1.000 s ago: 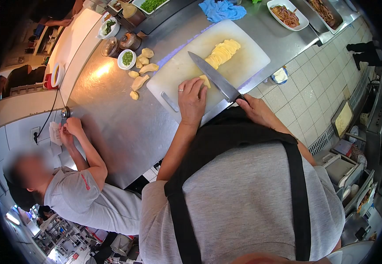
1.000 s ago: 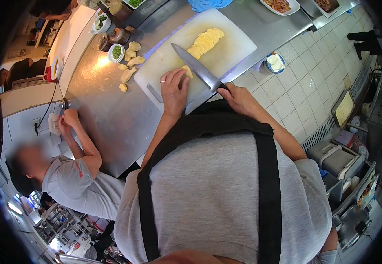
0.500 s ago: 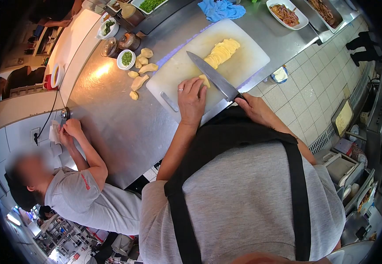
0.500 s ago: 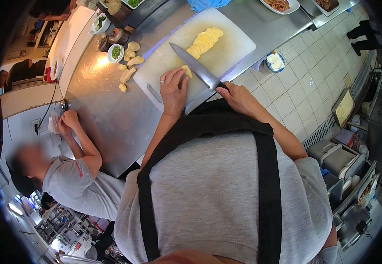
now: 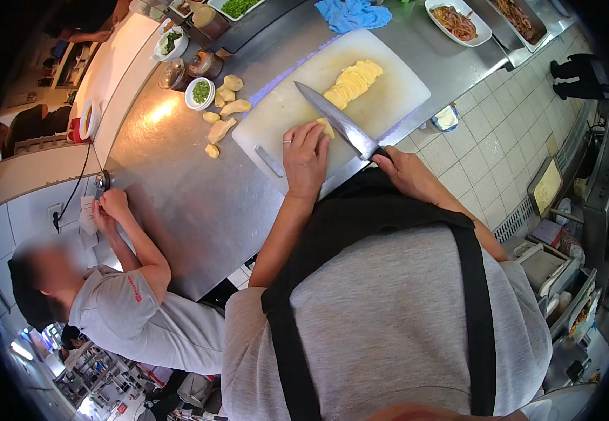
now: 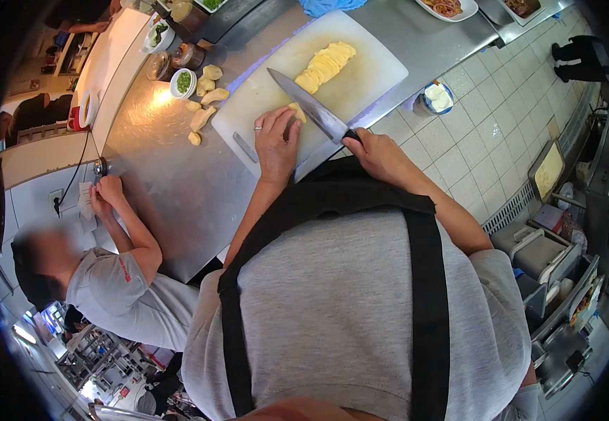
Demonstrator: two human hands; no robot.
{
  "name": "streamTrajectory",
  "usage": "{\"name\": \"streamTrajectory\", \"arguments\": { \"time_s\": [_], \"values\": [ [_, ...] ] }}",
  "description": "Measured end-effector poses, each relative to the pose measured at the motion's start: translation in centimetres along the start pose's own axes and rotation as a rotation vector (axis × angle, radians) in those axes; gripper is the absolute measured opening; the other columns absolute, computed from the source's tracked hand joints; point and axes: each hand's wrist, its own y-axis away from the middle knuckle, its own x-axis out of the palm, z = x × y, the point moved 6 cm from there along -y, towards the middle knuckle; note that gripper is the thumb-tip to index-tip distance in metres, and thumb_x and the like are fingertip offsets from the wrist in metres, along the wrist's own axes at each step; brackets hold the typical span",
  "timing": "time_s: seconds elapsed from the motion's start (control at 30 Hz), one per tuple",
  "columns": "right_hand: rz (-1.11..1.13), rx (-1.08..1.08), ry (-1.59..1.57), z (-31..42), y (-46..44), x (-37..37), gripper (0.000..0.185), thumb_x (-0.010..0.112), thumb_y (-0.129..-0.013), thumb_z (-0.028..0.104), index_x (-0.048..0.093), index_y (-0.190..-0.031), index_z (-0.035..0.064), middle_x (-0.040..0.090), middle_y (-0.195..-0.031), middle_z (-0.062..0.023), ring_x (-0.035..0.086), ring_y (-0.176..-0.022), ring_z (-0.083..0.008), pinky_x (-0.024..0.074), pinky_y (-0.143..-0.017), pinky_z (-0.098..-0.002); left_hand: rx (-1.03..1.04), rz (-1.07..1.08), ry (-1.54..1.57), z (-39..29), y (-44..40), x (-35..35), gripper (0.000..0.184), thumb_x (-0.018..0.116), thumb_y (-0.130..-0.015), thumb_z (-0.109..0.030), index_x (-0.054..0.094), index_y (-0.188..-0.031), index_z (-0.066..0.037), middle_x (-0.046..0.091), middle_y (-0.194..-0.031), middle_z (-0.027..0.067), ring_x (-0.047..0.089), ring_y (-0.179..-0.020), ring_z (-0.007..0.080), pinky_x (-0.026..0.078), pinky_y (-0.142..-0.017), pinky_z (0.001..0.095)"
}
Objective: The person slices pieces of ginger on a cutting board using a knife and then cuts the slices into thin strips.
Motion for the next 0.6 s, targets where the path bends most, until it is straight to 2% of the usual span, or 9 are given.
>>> {"name": "streamTrajectory", "arguments": {
  "time_s": [0.6],
  "values": [
    [0.007,-0.044,-0.021,-0.4,-1.1,1.2,0.045,0.046,-0.101,0.040,0.059,-0.103,-0.0029,0.065,-0.086,-0.0301,0.062,-0.085,-0.0489,0.0481,-0.074,-0.0531,0.012,0.012,-0.028,-0.1,0.0,0.2,0.026,0.073,-0.077,-0.007,0.068,-0.102,-0.004,0.066,-0.108,0.0094,0.056,-0.102,0.0312,0.045,-0.092,0.0399]
  ]
}}
